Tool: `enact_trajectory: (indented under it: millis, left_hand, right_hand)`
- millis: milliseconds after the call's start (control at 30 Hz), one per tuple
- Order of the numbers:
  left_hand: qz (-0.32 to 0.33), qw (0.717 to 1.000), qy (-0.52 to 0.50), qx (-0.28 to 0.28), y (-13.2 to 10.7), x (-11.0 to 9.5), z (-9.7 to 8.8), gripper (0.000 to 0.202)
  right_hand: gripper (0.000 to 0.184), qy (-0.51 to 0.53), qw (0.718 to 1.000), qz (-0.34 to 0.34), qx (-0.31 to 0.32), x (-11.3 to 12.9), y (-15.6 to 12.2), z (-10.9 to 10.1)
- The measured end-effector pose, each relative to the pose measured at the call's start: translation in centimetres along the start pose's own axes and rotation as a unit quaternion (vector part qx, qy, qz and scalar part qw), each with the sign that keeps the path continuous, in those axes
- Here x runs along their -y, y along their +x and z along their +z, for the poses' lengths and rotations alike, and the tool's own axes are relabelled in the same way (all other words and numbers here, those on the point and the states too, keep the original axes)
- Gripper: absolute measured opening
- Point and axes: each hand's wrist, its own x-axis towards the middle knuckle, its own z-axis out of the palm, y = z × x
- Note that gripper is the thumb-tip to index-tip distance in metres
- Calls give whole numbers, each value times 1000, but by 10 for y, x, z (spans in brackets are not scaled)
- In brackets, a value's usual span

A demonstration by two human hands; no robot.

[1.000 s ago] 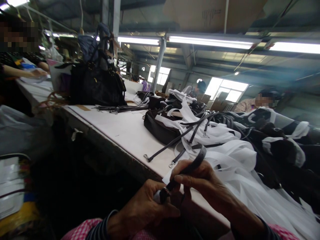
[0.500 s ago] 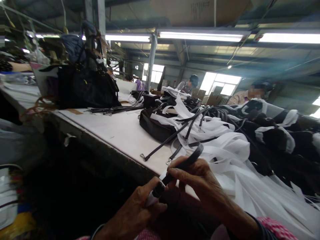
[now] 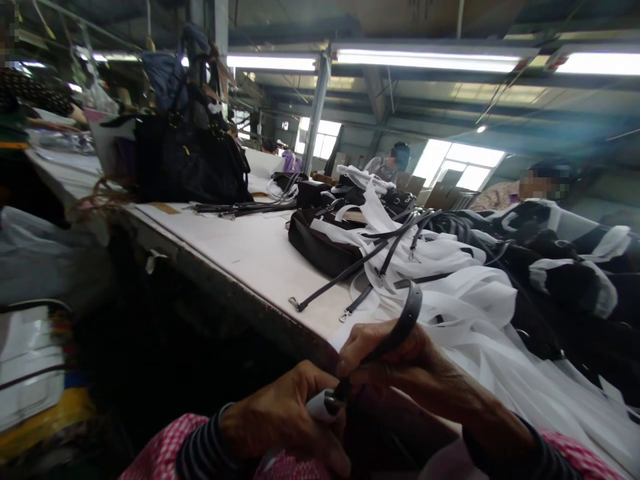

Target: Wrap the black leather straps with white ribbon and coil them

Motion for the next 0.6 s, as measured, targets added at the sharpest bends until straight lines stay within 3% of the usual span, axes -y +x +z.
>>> enact_trajectory:
  millis: [200, 333, 500, 533, 600]
  left_hand:
    - [75, 993, -31, -85, 6, -1, 9, 26]
    - [71, 990, 20, -122, 8, -3, 11, 22]
    - [73, 990, 59, -107, 13, -7, 13, 34]
    - [74, 990, 63, -101, 15, -9, 12, 34]
    - [93, 988, 79, -96, 21, -14, 10, 33]
  right_hand:
    - [29, 82, 994, 39, -55, -13, 7, 20]
    - [35, 103, 991, 46, -68, -20, 8, 19]
    - [44, 187, 952, 48, -239, -16, 17, -1]
    - [45, 179, 955, 30, -235, -12, 18, -1]
    - [41, 118, 978, -9, -170, -4, 16, 6]
